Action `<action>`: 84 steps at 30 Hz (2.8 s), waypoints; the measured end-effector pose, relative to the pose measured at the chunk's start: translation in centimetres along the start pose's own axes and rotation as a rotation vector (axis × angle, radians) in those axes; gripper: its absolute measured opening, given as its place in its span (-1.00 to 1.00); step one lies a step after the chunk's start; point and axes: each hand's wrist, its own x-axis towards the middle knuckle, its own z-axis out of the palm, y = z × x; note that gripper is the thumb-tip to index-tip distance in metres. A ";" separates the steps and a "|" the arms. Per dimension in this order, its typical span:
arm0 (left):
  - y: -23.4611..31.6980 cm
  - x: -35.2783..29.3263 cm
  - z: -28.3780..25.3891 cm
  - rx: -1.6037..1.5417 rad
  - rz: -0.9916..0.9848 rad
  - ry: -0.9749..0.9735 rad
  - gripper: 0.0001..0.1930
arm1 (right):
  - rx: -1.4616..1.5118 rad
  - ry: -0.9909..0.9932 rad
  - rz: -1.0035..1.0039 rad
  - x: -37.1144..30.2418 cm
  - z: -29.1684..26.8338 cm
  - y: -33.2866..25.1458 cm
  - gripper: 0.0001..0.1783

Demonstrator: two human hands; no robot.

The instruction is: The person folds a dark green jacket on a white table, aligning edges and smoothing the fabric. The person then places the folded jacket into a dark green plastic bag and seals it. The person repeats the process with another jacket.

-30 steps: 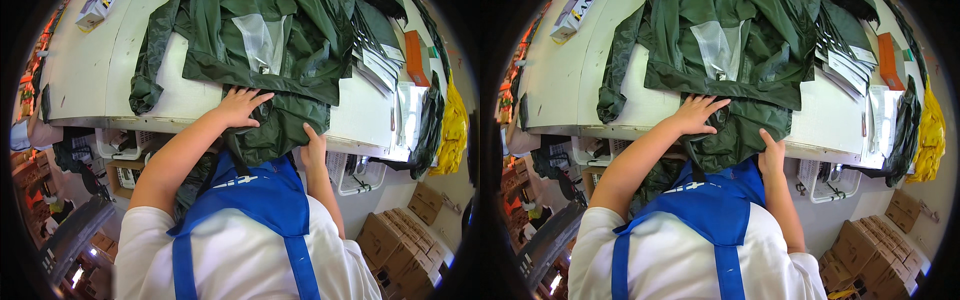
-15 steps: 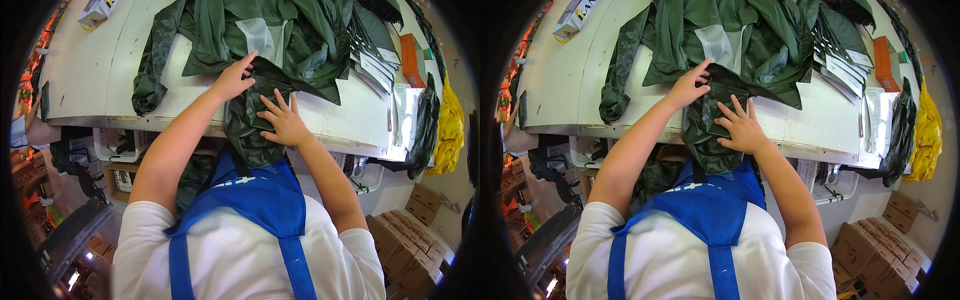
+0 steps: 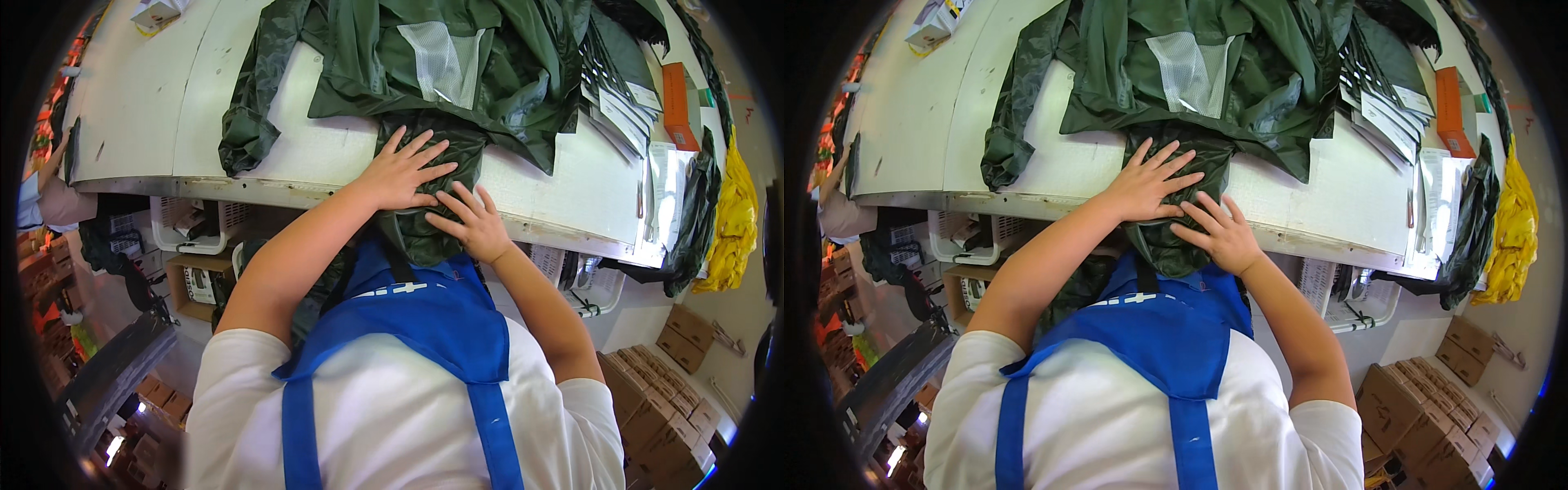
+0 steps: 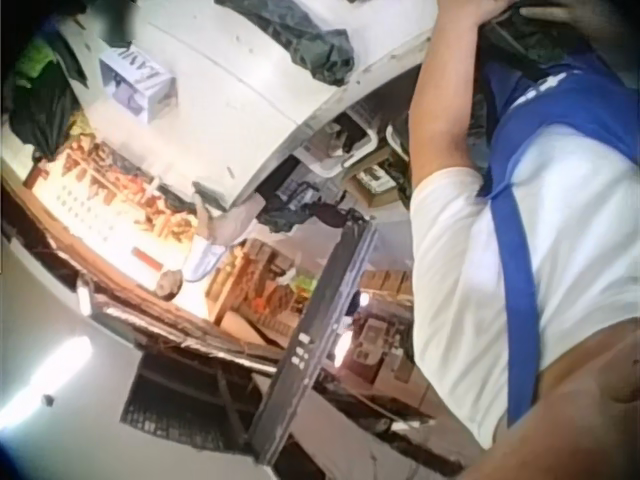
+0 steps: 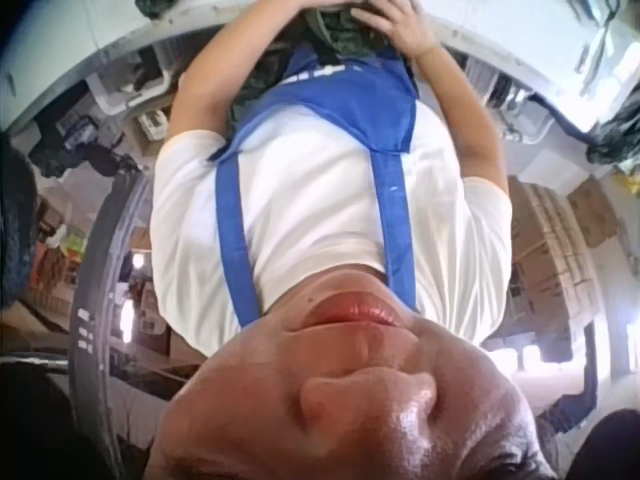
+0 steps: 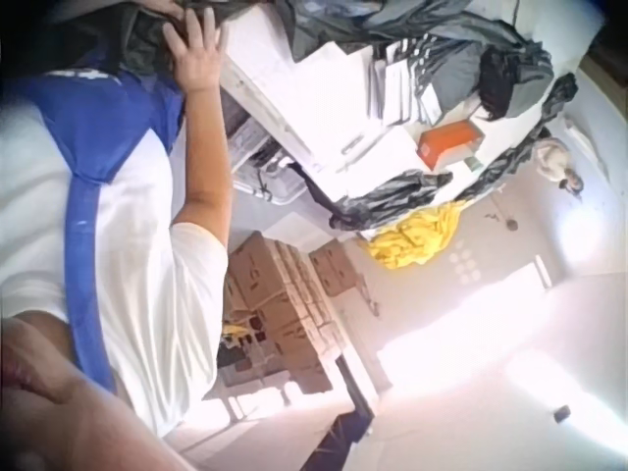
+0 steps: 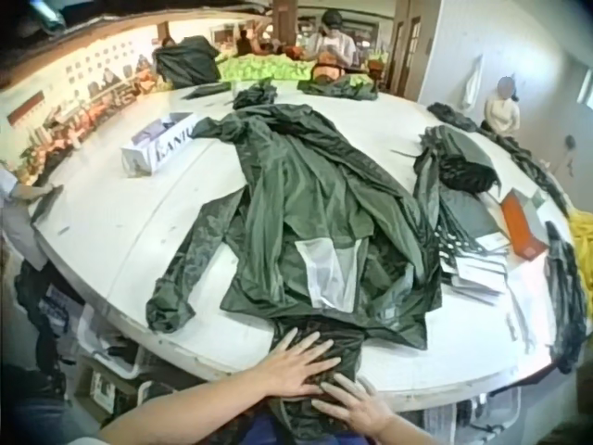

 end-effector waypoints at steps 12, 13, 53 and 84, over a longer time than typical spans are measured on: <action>0.1 -0.8 -7.2 -0.362 -0.150 0.571 -0.78 | 0.353 0.014 1.026 7.1 -0.3 3.0 -0.49; 2.6 -1.1 -7.5 -0.294 -0.070 0.436 -0.77 | 0.357 0.000 1.009 7.1 -0.4 3.0 -0.47; -2.7 6.1 -1.8 -0.127 -0.297 0.167 -0.90 | 0.108 0.165 0.469 9.6 -3.8 6.1 -0.65; -5.9 7.1 -8.0 0.030 -0.325 -0.181 -0.65 | -0.055 -0.083 0.450 11.7 -4.7 8.8 -0.69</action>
